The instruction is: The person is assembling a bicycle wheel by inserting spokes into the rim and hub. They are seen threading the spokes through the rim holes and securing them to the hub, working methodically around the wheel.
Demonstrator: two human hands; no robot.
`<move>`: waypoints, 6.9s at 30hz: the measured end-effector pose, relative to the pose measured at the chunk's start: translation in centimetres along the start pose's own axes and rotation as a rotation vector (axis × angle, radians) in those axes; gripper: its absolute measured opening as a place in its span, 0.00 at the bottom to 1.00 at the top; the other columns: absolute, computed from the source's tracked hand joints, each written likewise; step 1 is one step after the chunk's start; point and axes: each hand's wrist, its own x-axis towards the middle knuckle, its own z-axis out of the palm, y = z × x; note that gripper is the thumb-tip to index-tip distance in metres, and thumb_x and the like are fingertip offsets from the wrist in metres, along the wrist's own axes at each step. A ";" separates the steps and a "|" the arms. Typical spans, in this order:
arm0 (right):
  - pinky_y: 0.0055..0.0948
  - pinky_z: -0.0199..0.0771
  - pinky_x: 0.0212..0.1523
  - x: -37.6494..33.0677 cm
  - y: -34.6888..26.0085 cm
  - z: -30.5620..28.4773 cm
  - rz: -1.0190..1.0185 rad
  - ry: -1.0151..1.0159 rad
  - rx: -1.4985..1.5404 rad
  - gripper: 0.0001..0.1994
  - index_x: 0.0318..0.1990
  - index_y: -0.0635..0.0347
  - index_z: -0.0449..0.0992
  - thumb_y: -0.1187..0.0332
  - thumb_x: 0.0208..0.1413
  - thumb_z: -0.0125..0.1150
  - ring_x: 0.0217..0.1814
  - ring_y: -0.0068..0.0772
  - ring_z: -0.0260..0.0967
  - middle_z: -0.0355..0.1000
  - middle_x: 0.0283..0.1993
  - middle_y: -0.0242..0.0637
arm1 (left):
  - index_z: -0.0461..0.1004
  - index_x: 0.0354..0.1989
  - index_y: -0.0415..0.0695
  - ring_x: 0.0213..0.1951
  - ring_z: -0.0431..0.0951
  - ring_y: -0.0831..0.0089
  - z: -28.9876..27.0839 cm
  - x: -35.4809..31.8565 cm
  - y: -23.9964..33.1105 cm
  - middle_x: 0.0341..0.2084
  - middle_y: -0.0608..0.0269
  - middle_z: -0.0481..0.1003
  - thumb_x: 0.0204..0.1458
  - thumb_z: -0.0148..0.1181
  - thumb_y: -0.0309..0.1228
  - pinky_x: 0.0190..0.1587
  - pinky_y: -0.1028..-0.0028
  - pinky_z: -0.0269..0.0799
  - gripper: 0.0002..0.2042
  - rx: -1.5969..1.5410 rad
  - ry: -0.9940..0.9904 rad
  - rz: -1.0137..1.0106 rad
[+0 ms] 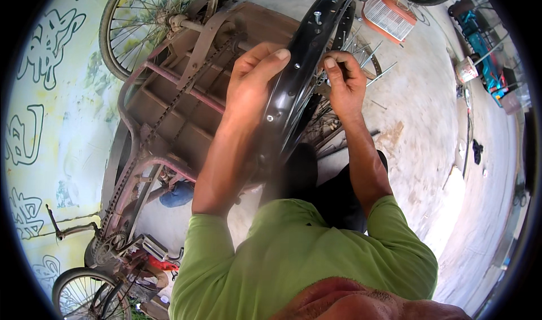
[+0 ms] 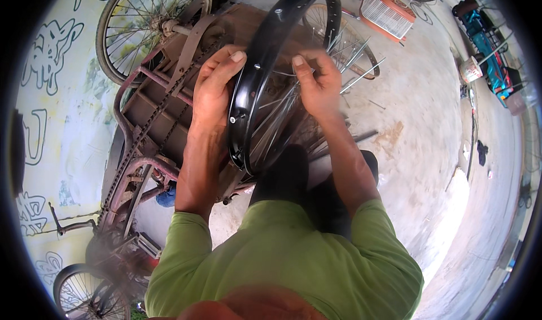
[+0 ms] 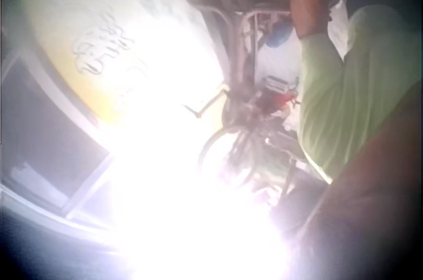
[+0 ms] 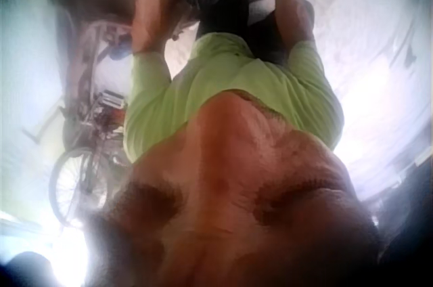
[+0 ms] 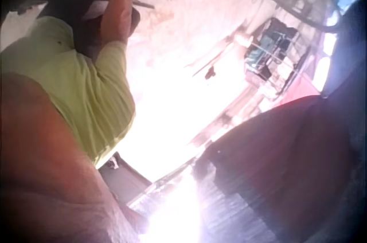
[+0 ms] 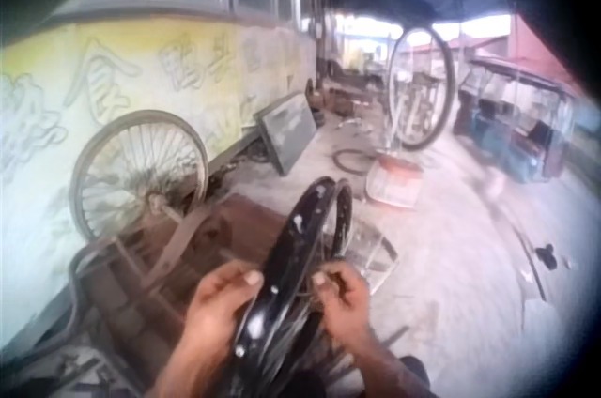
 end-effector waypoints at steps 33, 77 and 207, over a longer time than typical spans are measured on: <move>0.26 0.75 0.44 -0.2 0.8 0.0 0.361 -0.352 0.169 0.13 0.49 0.64 0.73 0.63 0.65 0.56 0.41 0.24 0.73 0.75 0.39 0.35 | 0.79 0.38 0.39 0.31 0.79 0.69 -11.8 6.0 -7.8 0.27 0.59 0.79 0.50 0.64 0.34 0.33 0.72 0.74 0.12 1.241 -0.020 -0.454; 0.27 0.76 0.45 -0.4 2.1 0.2 0.404 -0.328 0.179 0.12 0.50 0.62 0.73 0.65 0.64 0.56 0.42 0.25 0.74 0.74 0.43 0.33 | 0.77 0.41 0.36 0.26 0.74 0.81 -1.3 -1.3 6.4 0.29 0.64 0.77 0.53 0.61 0.16 0.30 0.81 0.71 0.08 0.919 -0.115 0.291; 0.26 0.71 0.46 -1.5 1.4 -0.1 0.273 -0.339 0.247 0.10 0.51 0.65 0.69 0.70 0.65 0.53 0.42 0.23 0.70 0.73 0.42 0.34 | 0.81 0.38 0.39 0.42 0.74 0.68 -1.6 -2.2 1.7 0.41 0.57 0.73 0.43 0.70 0.22 0.45 0.71 0.70 0.12 0.898 -0.155 0.662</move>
